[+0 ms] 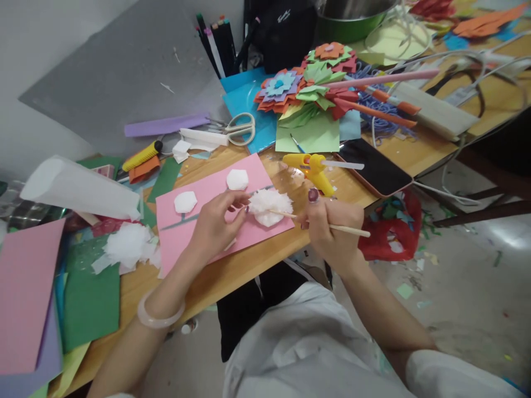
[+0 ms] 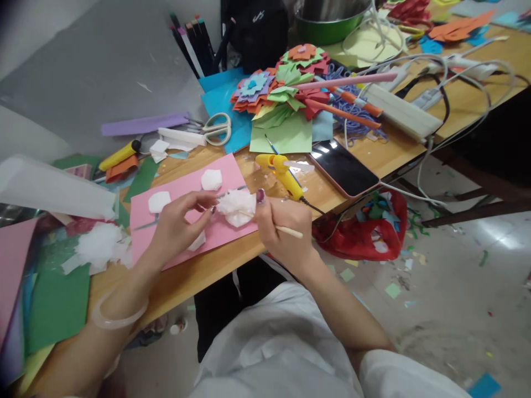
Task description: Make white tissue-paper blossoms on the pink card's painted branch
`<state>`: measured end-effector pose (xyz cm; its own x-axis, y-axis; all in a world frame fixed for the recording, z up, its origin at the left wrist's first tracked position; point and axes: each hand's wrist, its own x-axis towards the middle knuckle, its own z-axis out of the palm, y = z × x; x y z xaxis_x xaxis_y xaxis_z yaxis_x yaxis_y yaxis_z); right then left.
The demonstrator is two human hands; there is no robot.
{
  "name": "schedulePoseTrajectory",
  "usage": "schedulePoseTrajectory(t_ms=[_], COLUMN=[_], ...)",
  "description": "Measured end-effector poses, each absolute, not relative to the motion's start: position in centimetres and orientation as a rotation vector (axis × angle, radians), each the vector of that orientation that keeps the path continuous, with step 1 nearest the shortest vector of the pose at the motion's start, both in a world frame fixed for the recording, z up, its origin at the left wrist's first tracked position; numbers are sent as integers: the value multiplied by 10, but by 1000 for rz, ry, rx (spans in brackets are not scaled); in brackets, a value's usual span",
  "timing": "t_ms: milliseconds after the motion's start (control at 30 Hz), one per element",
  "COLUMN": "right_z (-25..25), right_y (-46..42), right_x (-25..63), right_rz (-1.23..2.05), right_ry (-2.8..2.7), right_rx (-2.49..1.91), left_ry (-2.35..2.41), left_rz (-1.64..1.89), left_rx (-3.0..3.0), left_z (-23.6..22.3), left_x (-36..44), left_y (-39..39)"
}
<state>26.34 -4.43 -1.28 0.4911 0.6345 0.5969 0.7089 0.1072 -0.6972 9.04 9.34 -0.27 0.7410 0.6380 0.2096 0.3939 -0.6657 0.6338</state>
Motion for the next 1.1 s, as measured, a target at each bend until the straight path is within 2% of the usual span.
schedulePoseTrajectory(t_ms=[200,367,667,900,1100], right_z=[18,19,9,1,-5], right_y=[8,34,-2,-39,-38], right_x=[253,248,248,259,252], right_rz=[-155,-87,15,-6,91], right_ry=[-1376,-1365,-1198,-640,-525], right_rx=[-1754,-1760,-1689,-1490,-1439], left_ry=[886,832,748,754,702], left_rz=[302,243,185,186,247], left_rx=[2554,2555,2613,2626,2603], left_z=[-14,-22,-31,-31,-30], left_x=[52,47,39,36,33], left_y=[93,91,89,87,87])
